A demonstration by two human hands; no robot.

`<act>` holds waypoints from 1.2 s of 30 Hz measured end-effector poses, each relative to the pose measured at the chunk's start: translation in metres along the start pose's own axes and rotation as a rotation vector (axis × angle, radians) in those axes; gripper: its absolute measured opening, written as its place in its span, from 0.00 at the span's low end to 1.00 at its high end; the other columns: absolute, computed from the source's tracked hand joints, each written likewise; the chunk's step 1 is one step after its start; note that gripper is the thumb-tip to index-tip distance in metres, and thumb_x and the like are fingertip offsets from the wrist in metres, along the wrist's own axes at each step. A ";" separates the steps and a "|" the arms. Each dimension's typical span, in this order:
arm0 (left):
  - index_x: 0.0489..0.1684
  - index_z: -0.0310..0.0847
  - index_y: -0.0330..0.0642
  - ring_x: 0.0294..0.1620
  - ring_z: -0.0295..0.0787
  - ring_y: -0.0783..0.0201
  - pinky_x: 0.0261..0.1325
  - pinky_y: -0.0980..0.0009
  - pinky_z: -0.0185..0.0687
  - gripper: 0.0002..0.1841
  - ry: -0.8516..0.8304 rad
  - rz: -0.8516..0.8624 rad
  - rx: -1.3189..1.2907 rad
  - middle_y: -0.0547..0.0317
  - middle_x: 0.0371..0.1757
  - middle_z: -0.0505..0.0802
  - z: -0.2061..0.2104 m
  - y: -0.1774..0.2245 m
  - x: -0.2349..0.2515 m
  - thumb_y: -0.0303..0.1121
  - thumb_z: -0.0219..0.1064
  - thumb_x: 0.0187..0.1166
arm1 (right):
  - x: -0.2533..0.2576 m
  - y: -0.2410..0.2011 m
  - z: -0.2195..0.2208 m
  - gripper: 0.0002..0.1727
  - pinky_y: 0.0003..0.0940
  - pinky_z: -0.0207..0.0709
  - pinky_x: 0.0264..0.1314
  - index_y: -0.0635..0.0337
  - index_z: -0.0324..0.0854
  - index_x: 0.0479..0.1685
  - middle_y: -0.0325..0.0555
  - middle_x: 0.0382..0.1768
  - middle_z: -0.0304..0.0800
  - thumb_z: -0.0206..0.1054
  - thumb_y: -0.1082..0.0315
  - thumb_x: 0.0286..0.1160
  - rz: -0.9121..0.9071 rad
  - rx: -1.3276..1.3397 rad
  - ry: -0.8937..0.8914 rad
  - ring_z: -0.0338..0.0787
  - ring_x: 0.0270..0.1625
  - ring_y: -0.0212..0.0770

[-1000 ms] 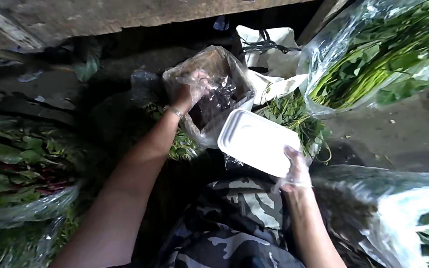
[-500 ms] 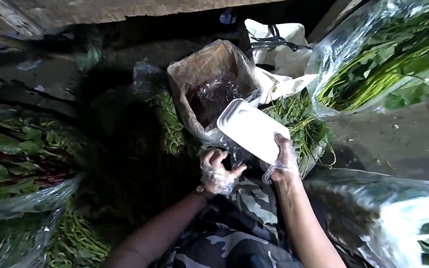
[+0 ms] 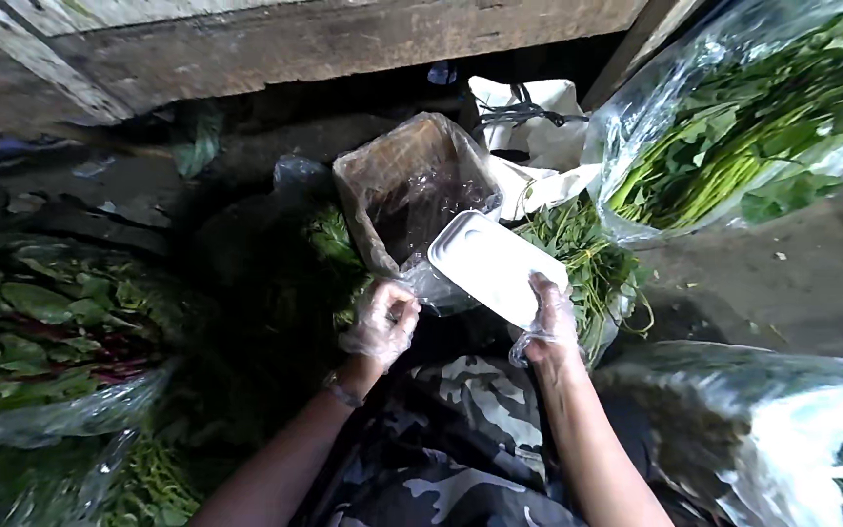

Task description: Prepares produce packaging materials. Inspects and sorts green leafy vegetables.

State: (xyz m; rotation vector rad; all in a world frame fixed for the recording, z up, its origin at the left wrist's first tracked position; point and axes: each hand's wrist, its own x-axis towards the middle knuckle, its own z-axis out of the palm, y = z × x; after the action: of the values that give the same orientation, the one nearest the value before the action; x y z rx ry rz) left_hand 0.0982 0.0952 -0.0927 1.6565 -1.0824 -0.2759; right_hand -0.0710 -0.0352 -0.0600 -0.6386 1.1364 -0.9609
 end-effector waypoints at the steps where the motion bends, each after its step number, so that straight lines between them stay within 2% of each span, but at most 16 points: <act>1: 0.32 0.83 0.26 0.41 0.92 0.66 0.49 0.74 0.88 0.05 0.028 0.037 0.011 0.43 0.39 0.93 0.000 0.000 0.000 0.22 0.67 0.66 | 0.000 0.000 0.001 0.26 0.31 0.89 0.41 0.53 0.56 0.83 0.46 0.48 0.86 0.55 0.69 0.88 -0.007 0.000 0.001 0.92 0.43 0.34; 3: 0.30 0.84 0.29 0.44 0.95 0.59 0.53 0.66 0.88 0.03 0.050 0.071 0.102 0.42 0.38 0.95 -0.004 0.002 0.000 0.21 0.65 0.64 | -0.001 0.000 0.001 0.26 0.30 0.89 0.41 0.51 0.55 0.83 0.45 0.48 0.85 0.55 0.68 0.88 -0.005 -0.001 0.004 0.91 0.43 0.33; 6: 0.37 0.89 0.29 0.41 0.94 0.57 0.53 0.63 0.88 0.09 0.003 0.119 0.182 0.43 0.39 0.95 -0.008 0.006 0.006 0.24 0.63 0.73 | 0.000 0.000 0.000 0.28 0.31 0.89 0.42 0.50 0.54 0.84 0.45 0.49 0.85 0.56 0.69 0.87 -0.002 0.016 0.000 0.91 0.44 0.34; 9: 0.39 0.94 0.34 0.39 0.95 0.44 0.50 0.47 0.88 0.10 -0.097 0.221 0.372 0.42 0.38 0.96 -0.012 0.015 0.015 0.26 0.65 0.74 | -0.001 0.000 0.000 0.27 0.31 0.88 0.42 0.51 0.55 0.84 0.46 0.49 0.85 0.56 0.69 0.88 0.005 0.029 0.006 0.91 0.44 0.34; 12: 0.39 0.95 0.38 0.37 0.95 0.44 0.45 0.47 0.87 0.09 -0.183 0.383 0.445 0.44 0.36 0.96 -0.016 0.009 0.032 0.28 0.67 0.72 | 0.001 0.001 -0.003 0.25 0.33 0.89 0.42 0.51 0.57 0.81 0.45 0.48 0.86 0.55 0.69 0.88 -0.011 0.074 -0.010 0.92 0.44 0.35; 14: 0.41 0.94 0.39 0.42 0.94 0.49 0.48 0.50 0.89 0.07 -0.396 0.258 0.423 0.46 0.43 0.96 -0.023 0.016 0.042 0.27 0.69 0.73 | 0.001 0.000 -0.006 0.24 0.33 0.90 0.42 0.51 0.57 0.81 0.45 0.48 0.87 0.54 0.69 0.88 -0.026 0.102 -0.015 0.92 0.44 0.35; 16: 0.47 0.90 0.40 0.48 0.90 0.51 0.55 0.49 0.83 0.06 -0.599 -0.070 0.428 0.48 0.49 0.92 -0.026 0.034 0.052 0.27 0.69 0.79 | 0.001 0.000 -0.008 0.26 0.33 0.90 0.43 0.51 0.55 0.83 0.46 0.49 0.86 0.54 0.69 0.89 -0.021 0.106 -0.004 0.92 0.45 0.35; 17: 0.49 0.91 0.42 0.50 0.90 0.48 0.55 0.47 0.83 0.08 -0.604 -0.055 0.456 0.47 0.53 0.92 -0.028 0.036 0.052 0.26 0.68 0.78 | 0.001 0.000 -0.008 0.28 0.33 0.89 0.42 0.50 0.54 0.85 0.47 0.50 0.86 0.55 0.69 0.88 -0.016 0.094 0.006 0.92 0.45 0.36; 18: 0.49 0.94 0.43 0.48 0.91 0.45 0.51 0.45 0.86 0.12 -0.547 0.103 0.481 0.44 0.56 0.91 -0.028 0.030 0.048 0.25 0.68 0.73 | 0.001 -0.001 -0.006 0.29 0.33 0.89 0.42 0.50 0.53 0.85 0.47 0.50 0.85 0.56 0.70 0.88 -0.016 0.072 0.018 0.92 0.44 0.36; 19: 0.49 0.94 0.44 0.46 0.92 0.44 0.45 0.45 0.88 0.14 -0.448 0.258 0.501 0.42 0.56 0.91 -0.025 0.023 0.043 0.29 0.68 0.68 | 0.002 0.000 -0.006 0.30 0.33 0.89 0.42 0.51 0.53 0.85 0.48 0.50 0.85 0.58 0.72 0.86 -0.017 0.055 0.030 0.92 0.43 0.36; 20: 0.51 0.92 0.43 0.48 0.92 0.42 0.47 0.43 0.87 0.16 -0.387 0.318 0.527 0.39 0.58 0.91 -0.022 0.020 0.038 0.38 0.70 0.68 | 0.003 0.000 -0.005 0.32 0.34 0.89 0.42 0.51 0.54 0.85 0.49 0.50 0.85 0.60 0.72 0.84 -0.017 0.042 0.043 0.91 0.43 0.37; 23: 0.59 0.89 0.42 0.60 0.87 0.33 0.62 0.34 0.75 0.34 -0.383 0.190 0.635 0.34 0.63 0.89 -0.007 0.027 0.027 0.61 0.76 0.63 | 0.003 0.001 -0.007 0.34 0.34 0.88 0.44 0.49 0.50 0.88 0.49 0.54 0.83 0.60 0.70 0.85 -0.019 -0.012 0.033 0.90 0.46 0.37; 25: 0.58 0.91 0.44 0.55 0.89 0.35 0.58 0.34 0.75 0.29 -0.339 0.197 0.693 0.37 0.57 0.91 0.001 0.021 0.031 0.57 0.77 0.66 | 0.003 0.002 -0.006 0.33 0.34 0.88 0.45 0.49 0.50 0.88 0.49 0.55 0.84 0.60 0.69 0.86 -0.023 -0.015 0.026 0.90 0.47 0.36; 28: 0.46 0.95 0.46 0.47 0.93 0.41 0.57 0.37 0.79 0.10 -0.376 0.256 0.708 0.45 0.48 0.95 0.000 0.016 0.045 0.37 0.70 0.78 | 0.003 0.001 -0.007 0.33 0.34 0.88 0.44 0.49 0.51 0.87 0.49 0.54 0.84 0.60 0.71 0.85 -0.026 -0.003 0.033 0.90 0.46 0.37; 33: 0.48 0.90 0.36 0.47 0.92 0.38 0.51 0.42 0.86 0.08 -0.422 0.261 0.539 0.38 0.51 0.92 -0.010 0.014 0.055 0.27 0.68 0.78 | 0.003 -0.001 -0.006 0.29 0.32 0.88 0.43 0.50 0.55 0.84 0.45 0.50 0.85 0.59 0.69 0.87 -0.009 0.050 0.032 0.91 0.44 0.34; 36: 0.45 0.92 0.36 0.48 0.92 0.42 0.51 0.46 0.87 0.08 -0.528 0.330 0.504 0.41 0.58 0.90 -0.017 0.017 0.064 0.21 0.71 0.71 | 0.003 -0.001 -0.005 0.30 0.33 0.88 0.44 0.50 0.55 0.85 0.46 0.51 0.84 0.59 0.68 0.86 -0.005 0.062 0.034 0.90 0.45 0.35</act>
State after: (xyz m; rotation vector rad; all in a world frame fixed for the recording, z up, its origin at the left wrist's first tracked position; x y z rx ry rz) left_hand 0.1361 0.0568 -0.0499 1.8494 -1.9240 -0.2412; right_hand -0.0756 -0.0384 -0.0624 -0.5774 1.1311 -1.0103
